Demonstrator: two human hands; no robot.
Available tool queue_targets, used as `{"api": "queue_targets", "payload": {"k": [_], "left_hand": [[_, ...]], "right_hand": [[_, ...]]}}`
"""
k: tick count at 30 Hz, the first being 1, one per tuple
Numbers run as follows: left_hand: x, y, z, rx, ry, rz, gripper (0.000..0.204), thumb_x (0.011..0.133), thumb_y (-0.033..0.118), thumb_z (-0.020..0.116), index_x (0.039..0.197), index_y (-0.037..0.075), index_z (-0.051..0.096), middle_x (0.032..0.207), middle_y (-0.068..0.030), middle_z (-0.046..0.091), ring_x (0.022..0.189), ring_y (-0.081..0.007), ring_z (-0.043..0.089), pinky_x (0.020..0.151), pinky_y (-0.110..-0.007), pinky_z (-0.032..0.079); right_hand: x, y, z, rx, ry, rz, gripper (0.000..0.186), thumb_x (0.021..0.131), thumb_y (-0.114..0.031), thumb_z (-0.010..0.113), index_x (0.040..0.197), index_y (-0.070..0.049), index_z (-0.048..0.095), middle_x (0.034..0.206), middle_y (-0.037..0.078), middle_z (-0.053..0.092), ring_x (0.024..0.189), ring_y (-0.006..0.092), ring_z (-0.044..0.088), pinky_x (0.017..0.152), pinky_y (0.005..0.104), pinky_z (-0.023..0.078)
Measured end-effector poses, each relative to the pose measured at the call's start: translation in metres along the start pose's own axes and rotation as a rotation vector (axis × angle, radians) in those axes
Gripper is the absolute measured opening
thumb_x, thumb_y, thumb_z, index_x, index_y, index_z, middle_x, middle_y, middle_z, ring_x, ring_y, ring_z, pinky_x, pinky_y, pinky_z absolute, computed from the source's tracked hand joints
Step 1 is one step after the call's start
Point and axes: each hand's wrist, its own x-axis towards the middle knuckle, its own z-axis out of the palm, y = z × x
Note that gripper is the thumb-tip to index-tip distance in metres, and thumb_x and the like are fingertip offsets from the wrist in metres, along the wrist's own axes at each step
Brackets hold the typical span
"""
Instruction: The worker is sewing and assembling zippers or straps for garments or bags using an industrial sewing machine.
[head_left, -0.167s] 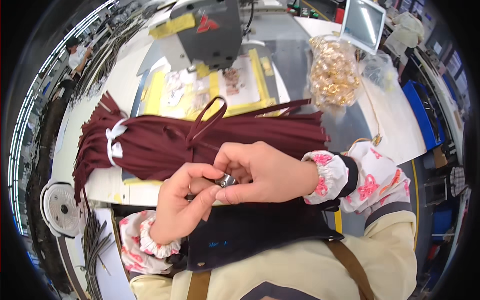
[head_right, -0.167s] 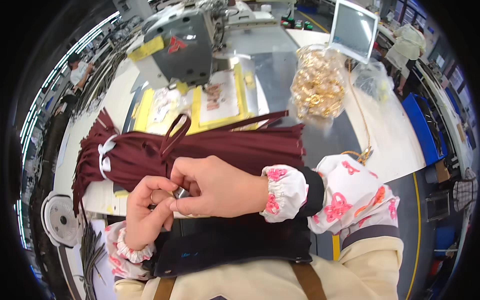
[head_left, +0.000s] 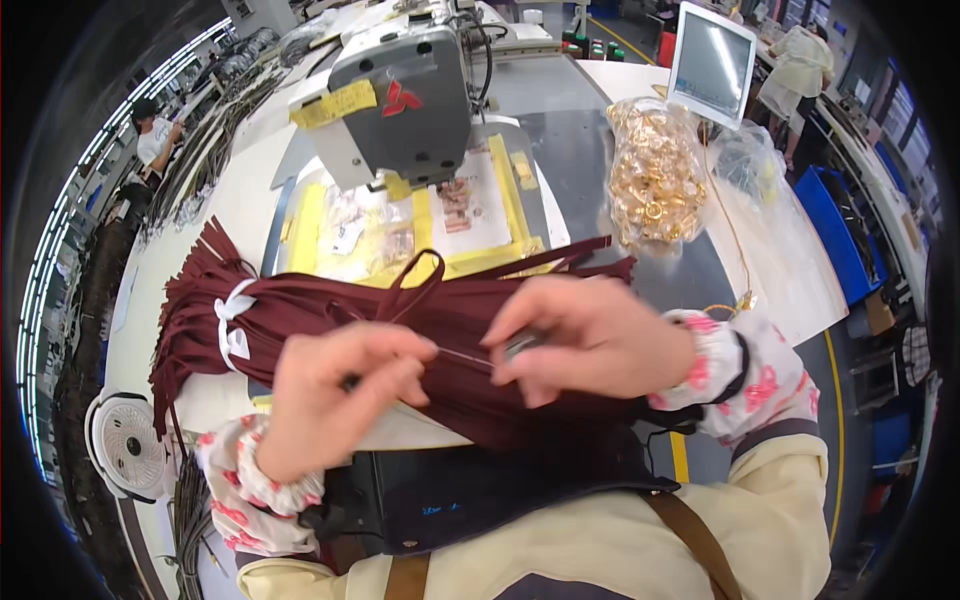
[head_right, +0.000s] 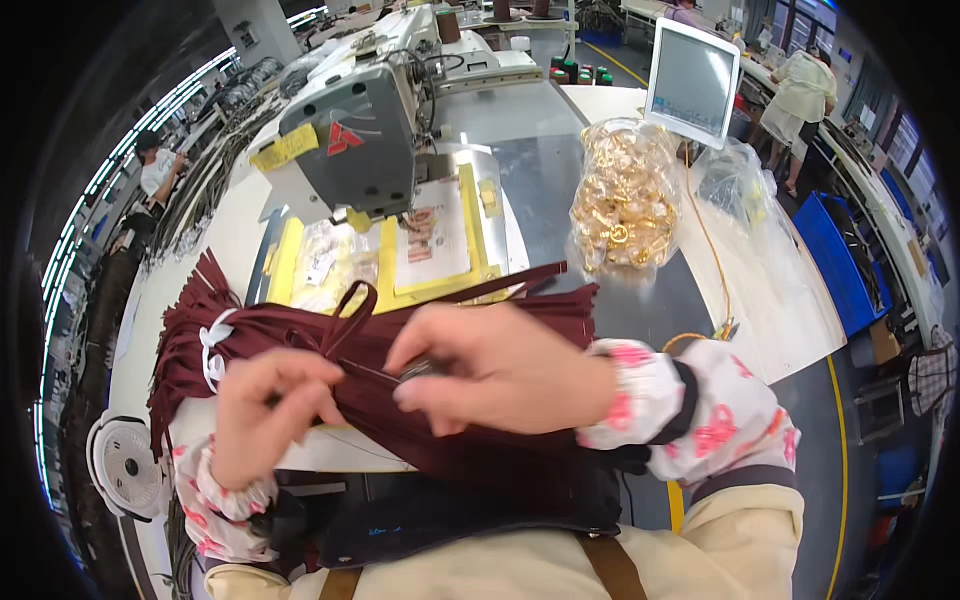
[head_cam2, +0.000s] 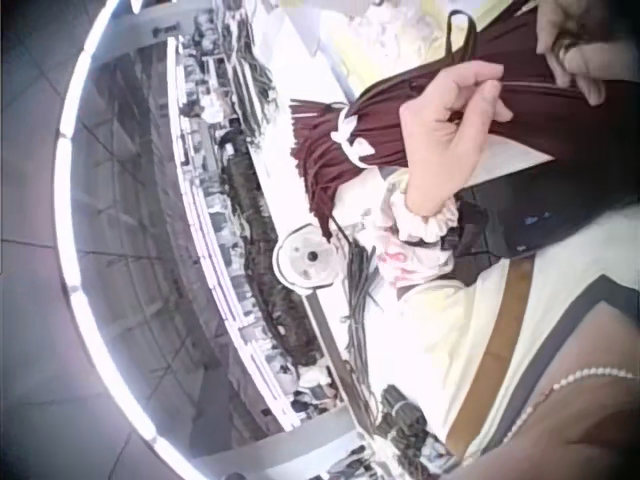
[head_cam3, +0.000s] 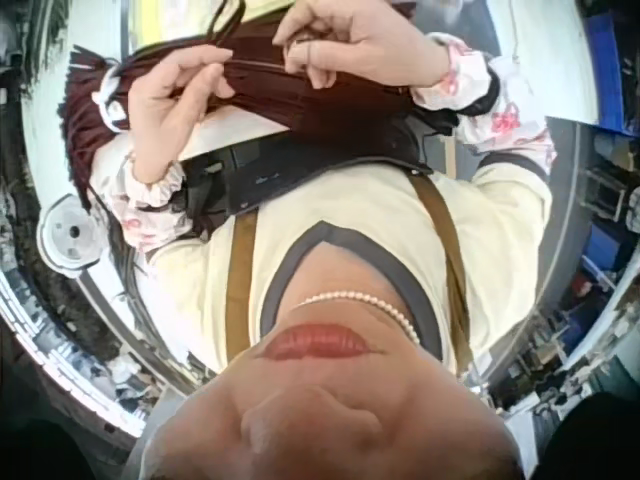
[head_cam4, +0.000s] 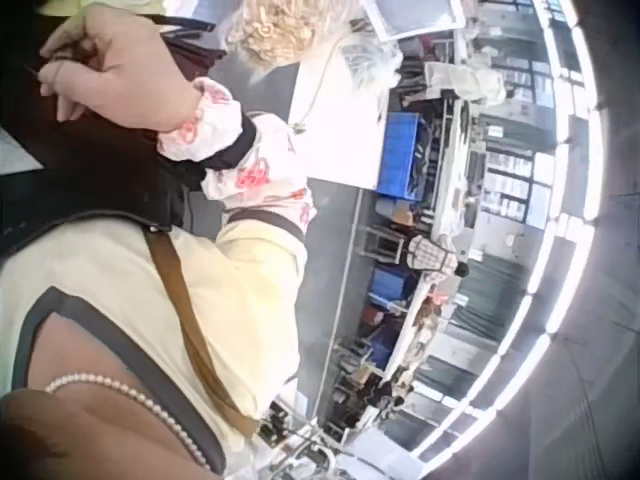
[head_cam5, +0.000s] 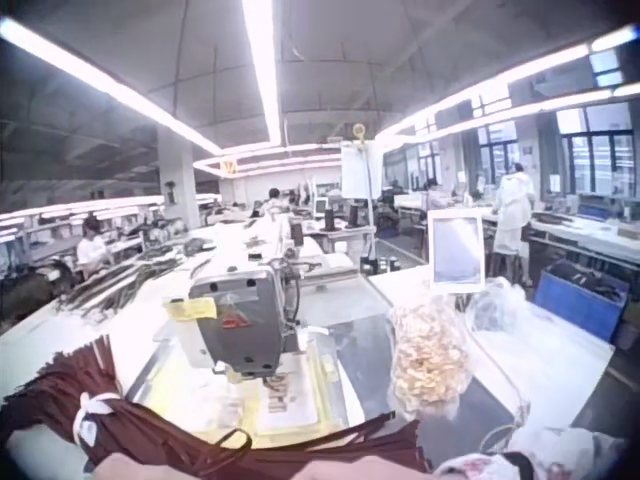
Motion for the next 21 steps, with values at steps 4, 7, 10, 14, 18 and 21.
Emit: {"api": "queue_targets", "payload": {"k": [4, 7, 10, 14, 18, 21], "left_hand": [[0.079, -0.047, -0.056, 0.226, 0.082, -0.111, 0.02, 0.085, 0.011, 0.052, 0.093, -0.006, 0.059, 0.059, -0.0014, 0.055, 0.058, -0.0031, 0.05, 0.054, -0.019, 0.039], [0.122, -0.098, -0.063, 0.361, -0.114, -0.099, 0.022, 0.083, 0.012, 0.054, 0.096, -0.004, 0.059, 0.063, -0.0041, 0.057, 0.057, -0.0082, 0.053, 0.056, -0.022, 0.042], [0.153, -0.133, -0.046, 0.367, -0.248, -0.132, 0.028, 0.082, 0.02, 0.056, 0.097, -0.003, 0.059, 0.065, -0.0056, 0.058, 0.058, -0.0098, 0.054, 0.056, -0.024, 0.043], [0.174, -0.148, -0.018, 0.138, -0.25, -0.342, 0.037, 0.084, 0.031, 0.055, 0.101, -0.002, 0.055, 0.072, -0.0066, 0.057, 0.065, -0.0115, 0.055, 0.06, -0.025, 0.044], [0.18, -0.152, -0.001, -0.068, -0.091, -0.518, 0.039, 0.082, 0.034, 0.058, 0.098, -0.001, 0.053, 0.082, -0.0053, 0.055, 0.074, -0.0112, 0.052, 0.067, -0.023, 0.042], [0.184, -0.156, 0.004, -0.209, -0.095, -0.496, 0.029, 0.085, 0.033, 0.055, 0.096, 0.006, 0.052, 0.074, 0.0024, 0.049, 0.055, -0.0037, 0.038, 0.049, -0.017, 0.031]], "right_hand": [[-0.067, -0.017, -0.087, -0.398, 0.593, -0.076, 0.021, 0.084, -0.004, 0.052, 0.104, 0.001, 0.052, 0.089, 0.008, 0.06, 0.067, 0.0096, 0.057, 0.061, 0.0211, 0.047], [-0.112, 0.009, -0.137, -1.052, 0.848, 0.109, 0.02, 0.081, -0.005, 0.056, 0.099, 0.003, 0.055, 0.081, 0.008, 0.058, 0.066, 0.013, 0.054, 0.06, 0.0236, 0.044], [-0.14, 0.051, -0.166, -1.387, 0.757, 0.226, 0.022, 0.076, 0.0, 0.056, 0.098, 0.002, 0.055, 0.082, 0.015, 0.056, 0.07, 0.027, 0.056, 0.062, 0.032, 0.044], [-0.151, 0.082, -0.195, -1.659, 0.698, 0.272, 0.023, 0.075, -0.001, 0.053, 0.098, 0.001, 0.054, 0.086, 0.015, 0.056, 0.074, 0.0318, 0.056, 0.064, 0.0374, 0.046], [-0.146, 0.092, -0.214, -1.731, 0.647, 0.35, 0.021, 0.076, -0.002, 0.05, 0.096, 0.001, 0.053, 0.085, 0.014, 0.055, 0.073, 0.0311, 0.056, 0.064, 0.0379, 0.047], [-0.142, 0.095, -0.218, -1.758, 0.61, 0.455, 0.019, 0.076, -0.004, 0.048, 0.094, 0.002, 0.052, 0.082, 0.014, 0.054, 0.073, 0.0304, 0.056, 0.063, 0.0377, 0.047]]}}
